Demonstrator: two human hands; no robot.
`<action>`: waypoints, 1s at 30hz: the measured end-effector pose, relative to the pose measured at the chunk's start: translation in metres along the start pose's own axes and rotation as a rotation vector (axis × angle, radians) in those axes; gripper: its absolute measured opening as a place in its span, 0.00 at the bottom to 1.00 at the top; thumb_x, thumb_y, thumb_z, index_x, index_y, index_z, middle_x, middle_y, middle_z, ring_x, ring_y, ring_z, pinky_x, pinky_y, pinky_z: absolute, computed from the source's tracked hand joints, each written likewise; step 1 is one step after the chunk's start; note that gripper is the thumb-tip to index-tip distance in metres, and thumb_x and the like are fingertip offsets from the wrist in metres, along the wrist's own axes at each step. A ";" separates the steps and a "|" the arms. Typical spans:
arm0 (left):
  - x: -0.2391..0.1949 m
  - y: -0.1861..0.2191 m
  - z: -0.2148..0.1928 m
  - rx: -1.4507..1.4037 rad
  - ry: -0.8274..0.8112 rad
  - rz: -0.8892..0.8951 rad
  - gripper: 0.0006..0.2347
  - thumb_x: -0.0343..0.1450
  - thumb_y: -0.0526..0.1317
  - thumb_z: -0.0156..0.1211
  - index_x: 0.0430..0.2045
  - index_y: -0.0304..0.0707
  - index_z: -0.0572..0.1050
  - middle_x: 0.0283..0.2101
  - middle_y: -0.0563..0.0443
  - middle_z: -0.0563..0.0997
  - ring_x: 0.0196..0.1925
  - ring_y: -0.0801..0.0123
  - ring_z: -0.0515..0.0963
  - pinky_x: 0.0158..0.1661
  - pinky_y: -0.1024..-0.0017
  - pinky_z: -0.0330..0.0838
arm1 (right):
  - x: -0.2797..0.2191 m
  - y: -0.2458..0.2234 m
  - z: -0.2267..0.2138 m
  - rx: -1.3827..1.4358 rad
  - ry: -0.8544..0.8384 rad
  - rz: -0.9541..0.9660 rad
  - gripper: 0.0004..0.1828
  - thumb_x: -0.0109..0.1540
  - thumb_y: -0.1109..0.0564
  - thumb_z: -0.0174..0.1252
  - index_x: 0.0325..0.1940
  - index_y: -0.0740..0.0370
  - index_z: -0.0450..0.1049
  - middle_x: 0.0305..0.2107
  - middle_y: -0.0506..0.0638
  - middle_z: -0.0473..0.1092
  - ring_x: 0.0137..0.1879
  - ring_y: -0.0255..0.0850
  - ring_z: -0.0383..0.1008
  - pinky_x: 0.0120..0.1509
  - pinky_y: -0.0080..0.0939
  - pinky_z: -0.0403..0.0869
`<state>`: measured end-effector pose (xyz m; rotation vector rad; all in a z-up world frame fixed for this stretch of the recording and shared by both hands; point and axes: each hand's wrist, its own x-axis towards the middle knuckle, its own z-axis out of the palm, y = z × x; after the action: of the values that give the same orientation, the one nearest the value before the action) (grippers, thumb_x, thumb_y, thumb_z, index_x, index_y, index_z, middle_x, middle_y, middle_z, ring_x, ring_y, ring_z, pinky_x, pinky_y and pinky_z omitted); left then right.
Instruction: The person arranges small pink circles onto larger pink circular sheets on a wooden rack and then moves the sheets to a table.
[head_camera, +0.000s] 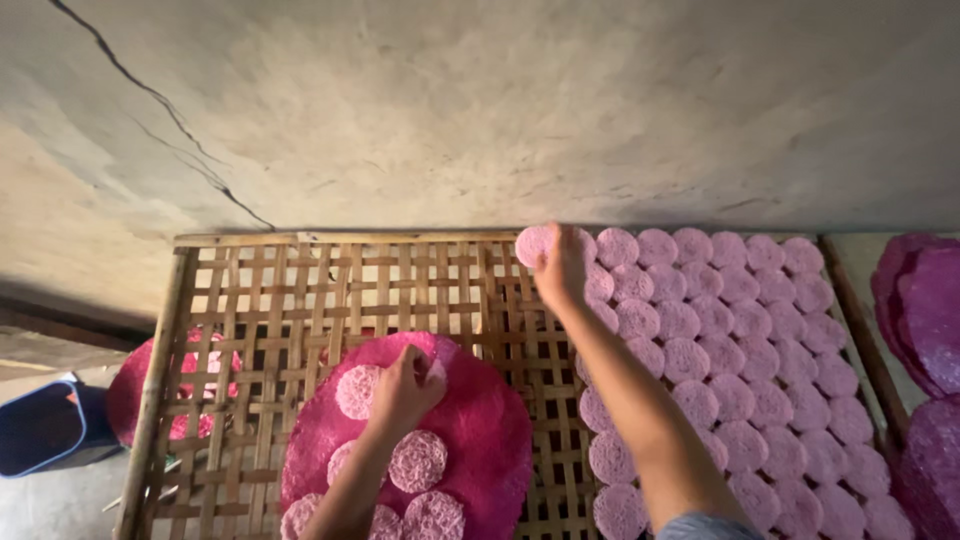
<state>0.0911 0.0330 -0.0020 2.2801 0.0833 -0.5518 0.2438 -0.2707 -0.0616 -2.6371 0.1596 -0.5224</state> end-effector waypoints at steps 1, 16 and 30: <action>0.004 0.005 0.002 -0.131 0.003 0.036 0.10 0.71 0.41 0.61 0.40 0.36 0.74 0.33 0.44 0.84 0.27 0.69 0.81 0.28 0.74 0.80 | -0.019 -0.013 -0.009 0.214 -0.259 0.180 0.24 0.66 0.50 0.58 0.61 0.66 0.65 0.42 0.53 0.72 0.42 0.43 0.77 0.45 0.46 0.80; -0.041 -0.029 -0.022 0.270 0.569 -0.062 0.20 0.69 0.50 0.61 0.49 0.37 0.72 0.54 0.35 0.75 0.53 0.50 0.77 0.47 0.56 0.79 | -0.027 0.041 -0.015 0.336 -0.416 0.209 0.18 0.60 0.61 0.59 0.55 0.56 0.76 0.52 0.55 0.76 0.54 0.49 0.80 0.55 0.43 0.81; -0.025 -0.055 -0.012 -0.074 0.479 -0.094 0.10 0.74 0.39 0.55 0.43 0.36 0.65 0.35 0.39 0.80 0.30 0.53 0.80 0.26 0.59 0.77 | -0.072 -0.008 -0.021 0.126 -0.093 -0.145 0.26 0.60 0.58 0.60 0.62 0.59 0.66 0.52 0.57 0.72 0.53 0.48 0.74 0.57 0.49 0.78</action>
<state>0.0604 0.0825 -0.0213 2.2984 0.4399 -0.0371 0.1698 -0.2578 -0.0651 -2.5550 -0.0914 -0.4406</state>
